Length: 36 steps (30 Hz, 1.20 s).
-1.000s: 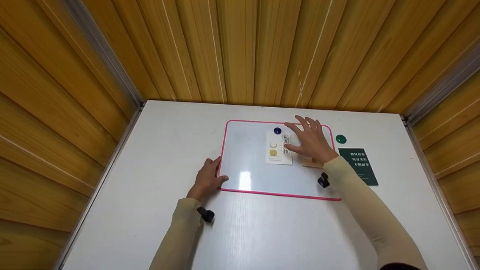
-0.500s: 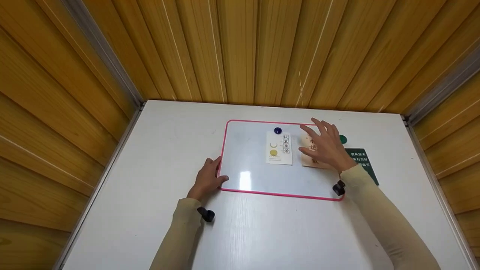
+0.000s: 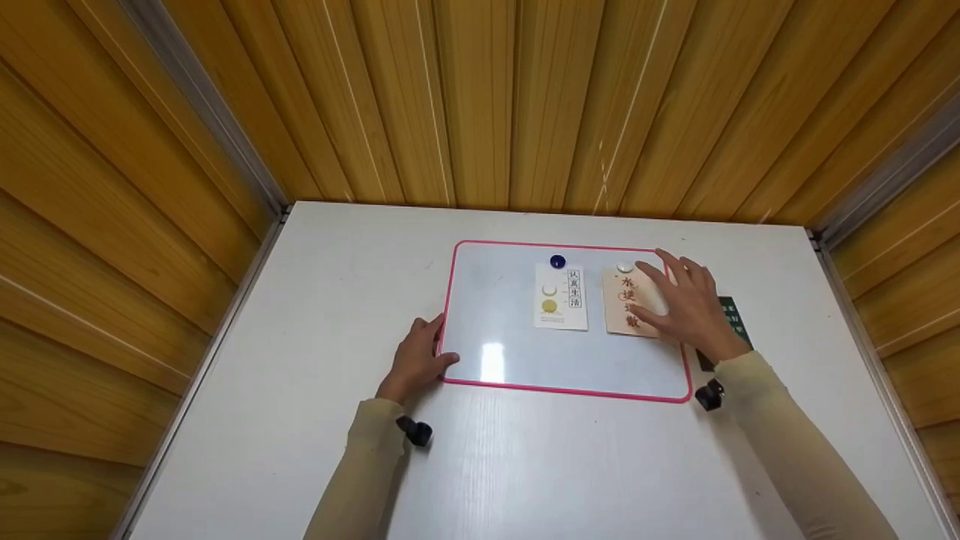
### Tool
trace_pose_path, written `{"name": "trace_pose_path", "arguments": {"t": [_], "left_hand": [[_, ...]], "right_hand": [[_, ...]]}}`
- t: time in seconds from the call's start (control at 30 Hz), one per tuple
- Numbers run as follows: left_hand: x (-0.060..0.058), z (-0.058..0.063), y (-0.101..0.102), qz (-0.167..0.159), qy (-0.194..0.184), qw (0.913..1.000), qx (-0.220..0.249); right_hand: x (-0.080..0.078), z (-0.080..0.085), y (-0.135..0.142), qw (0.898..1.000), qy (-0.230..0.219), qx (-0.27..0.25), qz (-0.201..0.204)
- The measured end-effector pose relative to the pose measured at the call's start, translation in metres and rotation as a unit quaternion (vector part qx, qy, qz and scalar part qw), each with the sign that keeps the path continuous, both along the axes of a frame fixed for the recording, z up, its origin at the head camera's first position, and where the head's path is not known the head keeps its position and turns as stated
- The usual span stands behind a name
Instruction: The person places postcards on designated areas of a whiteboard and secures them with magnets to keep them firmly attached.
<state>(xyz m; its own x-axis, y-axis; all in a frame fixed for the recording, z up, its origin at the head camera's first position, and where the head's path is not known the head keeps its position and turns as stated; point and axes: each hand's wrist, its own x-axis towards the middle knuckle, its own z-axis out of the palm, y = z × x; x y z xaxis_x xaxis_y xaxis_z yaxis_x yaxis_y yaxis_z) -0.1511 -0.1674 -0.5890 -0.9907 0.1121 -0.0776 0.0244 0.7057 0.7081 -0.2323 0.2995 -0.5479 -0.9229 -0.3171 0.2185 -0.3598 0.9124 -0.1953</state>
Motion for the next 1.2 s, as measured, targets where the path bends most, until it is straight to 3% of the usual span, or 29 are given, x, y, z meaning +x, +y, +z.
{"name": "trace_pose_path", "arguments": {"t": [0.17, 0.6, 1.03, 1.2], "left_hand": [[0.000, -0.001, -0.001, -0.002, 0.001, 1.0000, -0.001], [-0.001, 0.001, 0.002, 0.004, -0.002, 1.0000, 0.001], [0.000, 0.000, 0.001, 0.004, -0.002, 1.0000, -0.003], [0.000, 0.000, 0.001, 0.006, -0.002, 1.0000, -0.002]], "right_hand": [[0.006, -0.004, 0.012, 1.000, -0.017, -0.008, -0.016], [0.023, -0.014, 0.048, 0.999, -0.012, -0.003, -0.052], [0.036, -0.013, 0.065, 0.990, -0.091, 0.012, -0.110], [0.038, -0.010, 0.068, 0.982, -0.144, 0.002, -0.123]]}}
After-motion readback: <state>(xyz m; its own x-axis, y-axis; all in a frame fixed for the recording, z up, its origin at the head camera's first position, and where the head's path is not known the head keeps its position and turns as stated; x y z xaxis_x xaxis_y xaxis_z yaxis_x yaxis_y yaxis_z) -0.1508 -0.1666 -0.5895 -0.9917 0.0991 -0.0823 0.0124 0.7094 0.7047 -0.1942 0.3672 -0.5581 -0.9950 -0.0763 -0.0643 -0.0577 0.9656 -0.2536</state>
